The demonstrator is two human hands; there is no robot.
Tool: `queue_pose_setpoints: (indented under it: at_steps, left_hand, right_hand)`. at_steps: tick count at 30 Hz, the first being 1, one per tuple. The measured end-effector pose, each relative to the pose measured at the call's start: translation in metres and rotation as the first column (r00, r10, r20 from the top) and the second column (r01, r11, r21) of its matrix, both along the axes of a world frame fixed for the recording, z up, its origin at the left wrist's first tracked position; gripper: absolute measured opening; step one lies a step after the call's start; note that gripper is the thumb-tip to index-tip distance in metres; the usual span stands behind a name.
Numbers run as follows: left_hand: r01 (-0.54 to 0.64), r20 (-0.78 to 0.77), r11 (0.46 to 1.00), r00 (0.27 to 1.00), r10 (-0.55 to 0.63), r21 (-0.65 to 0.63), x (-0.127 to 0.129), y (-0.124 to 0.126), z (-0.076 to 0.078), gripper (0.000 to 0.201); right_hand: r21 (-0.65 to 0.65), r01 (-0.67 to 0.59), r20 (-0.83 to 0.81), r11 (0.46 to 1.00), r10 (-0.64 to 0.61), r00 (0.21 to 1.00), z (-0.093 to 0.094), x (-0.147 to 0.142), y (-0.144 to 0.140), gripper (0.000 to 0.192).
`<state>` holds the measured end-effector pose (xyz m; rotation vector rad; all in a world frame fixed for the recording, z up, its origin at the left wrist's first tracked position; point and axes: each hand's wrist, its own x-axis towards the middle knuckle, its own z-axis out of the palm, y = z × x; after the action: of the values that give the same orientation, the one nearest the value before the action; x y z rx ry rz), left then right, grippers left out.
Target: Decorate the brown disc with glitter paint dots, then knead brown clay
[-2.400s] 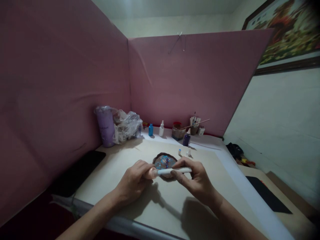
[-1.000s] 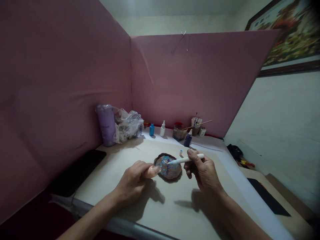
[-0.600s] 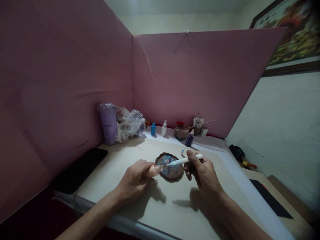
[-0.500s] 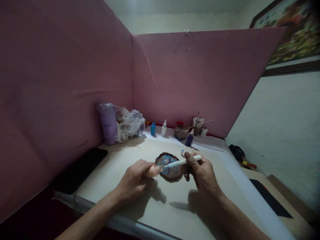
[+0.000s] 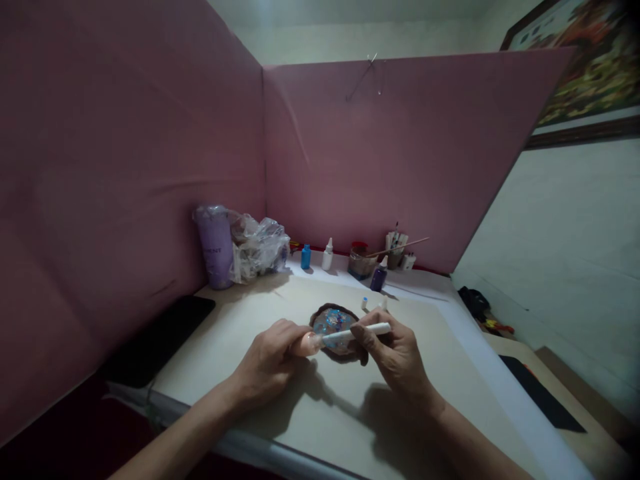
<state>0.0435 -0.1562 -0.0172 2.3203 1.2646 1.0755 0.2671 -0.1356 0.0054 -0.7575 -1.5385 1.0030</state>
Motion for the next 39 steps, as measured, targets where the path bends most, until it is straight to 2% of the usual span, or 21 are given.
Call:
queue_pose_setpoints:
  at_steps: [5, 15, 20, 26, 29, 35, 39]
  left_hand:
    - [0.016, -0.019, 1.0, 1.0, -0.016, -0.008, -0.0001, -0.0006, 0.0019, 0.025]
    - [0.06, -0.047, 0.998, 0.997, -0.061, -0.016, -0.0012, -0.0009, 0.0012, 0.031]
    - [0.1, -0.04, 0.995, 0.994, -0.101, -0.022, -0.0028, 0.0004, -0.0023, 0.044]
    - [0.088, -0.033, 0.995, 0.995, -0.089, -0.047, -0.0021, -0.0005, -0.0006, 0.044]
    - [0.086, -0.028, 0.995, 0.996, -0.088, -0.046, -0.0023, -0.0003, -0.0009, 0.042]
    - [0.02, -0.025, 0.998, 0.999, -0.021, -0.06, -0.0022, -0.0005, -0.0012, 0.025]
    - [0.0, -0.013, 0.998, 1.0, 0.0, -0.055, -0.0011, -0.0013, 0.0012, 0.021]
  right_hand:
    - [0.033, -0.068, 0.1, 0.997, 0.065, 0.993, -0.002, -0.0008, -0.0027, 0.023]
    - [0.168, -0.077, 0.252, 0.983, 0.033, 0.967, -0.0038, 0.0035, -0.0016, 0.021]
    - [0.14, -0.11, 0.293, 0.984, 0.065, 0.954, -0.0011, 0.0026, -0.0034, 0.022]
    - [-0.004, -0.148, 0.162, 0.989, 0.147, 0.976, -0.0045, -0.0006, -0.0016, 0.021]
    - [-0.023, -0.15, 0.108, 0.988, 0.151, 0.983, -0.0066, -0.0016, -0.0017, 0.02]
    - [0.031, -0.014, 0.068, 0.999, 0.012, 0.998, -0.002, -0.0012, -0.0048, 0.023]
    - [-0.009, 0.054, -0.03, 0.999, -0.054, 0.998, -0.0002, 0.0031, -0.0022, 0.025]
